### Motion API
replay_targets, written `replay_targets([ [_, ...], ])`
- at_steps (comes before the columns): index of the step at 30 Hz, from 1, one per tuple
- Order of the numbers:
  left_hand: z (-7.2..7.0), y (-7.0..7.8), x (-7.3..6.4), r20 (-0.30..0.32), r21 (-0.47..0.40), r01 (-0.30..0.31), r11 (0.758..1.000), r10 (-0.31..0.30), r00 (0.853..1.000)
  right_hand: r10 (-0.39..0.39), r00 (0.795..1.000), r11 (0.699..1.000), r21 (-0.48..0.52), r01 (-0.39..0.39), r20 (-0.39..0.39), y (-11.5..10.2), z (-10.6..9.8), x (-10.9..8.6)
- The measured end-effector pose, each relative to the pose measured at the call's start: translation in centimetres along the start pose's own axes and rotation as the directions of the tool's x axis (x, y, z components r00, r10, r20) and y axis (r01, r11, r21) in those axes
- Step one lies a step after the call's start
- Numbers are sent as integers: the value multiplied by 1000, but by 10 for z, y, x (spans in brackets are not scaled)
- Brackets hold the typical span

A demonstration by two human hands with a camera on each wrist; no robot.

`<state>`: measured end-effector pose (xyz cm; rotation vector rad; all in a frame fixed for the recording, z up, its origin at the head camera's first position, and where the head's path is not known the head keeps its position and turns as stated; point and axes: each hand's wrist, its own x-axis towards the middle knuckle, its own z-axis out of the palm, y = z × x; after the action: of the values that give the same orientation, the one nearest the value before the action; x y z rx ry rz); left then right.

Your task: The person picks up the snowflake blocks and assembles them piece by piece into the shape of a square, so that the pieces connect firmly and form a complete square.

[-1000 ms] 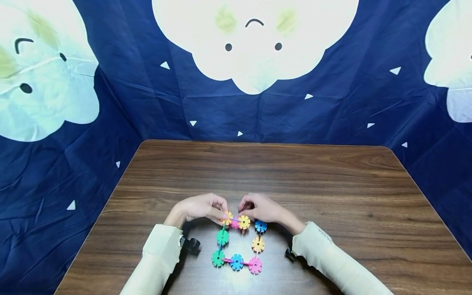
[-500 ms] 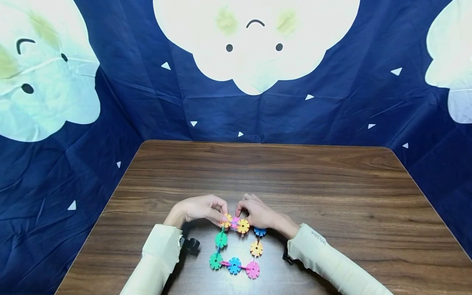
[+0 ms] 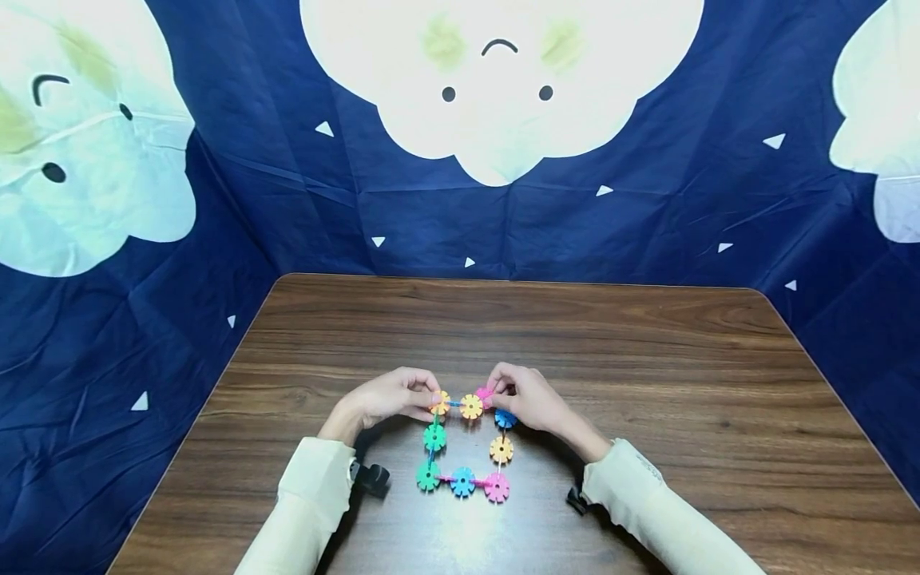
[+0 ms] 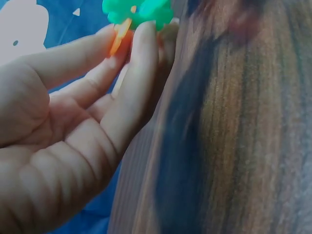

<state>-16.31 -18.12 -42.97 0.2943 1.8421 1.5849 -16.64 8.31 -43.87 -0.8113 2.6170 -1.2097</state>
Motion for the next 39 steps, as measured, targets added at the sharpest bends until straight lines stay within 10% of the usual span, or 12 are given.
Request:
replay_targets([
  [9, 1, 4, 1, -100, -25, -2, 1000, -1, 995, -24, 993, 1000, -5, 24, -118, -1, -10, -8],
  [39, 8, 4, 6, -129, -47, 2, 999, -8, 992, -185, 972, 952, -271, 140, -146, -4, -2, -21],
])
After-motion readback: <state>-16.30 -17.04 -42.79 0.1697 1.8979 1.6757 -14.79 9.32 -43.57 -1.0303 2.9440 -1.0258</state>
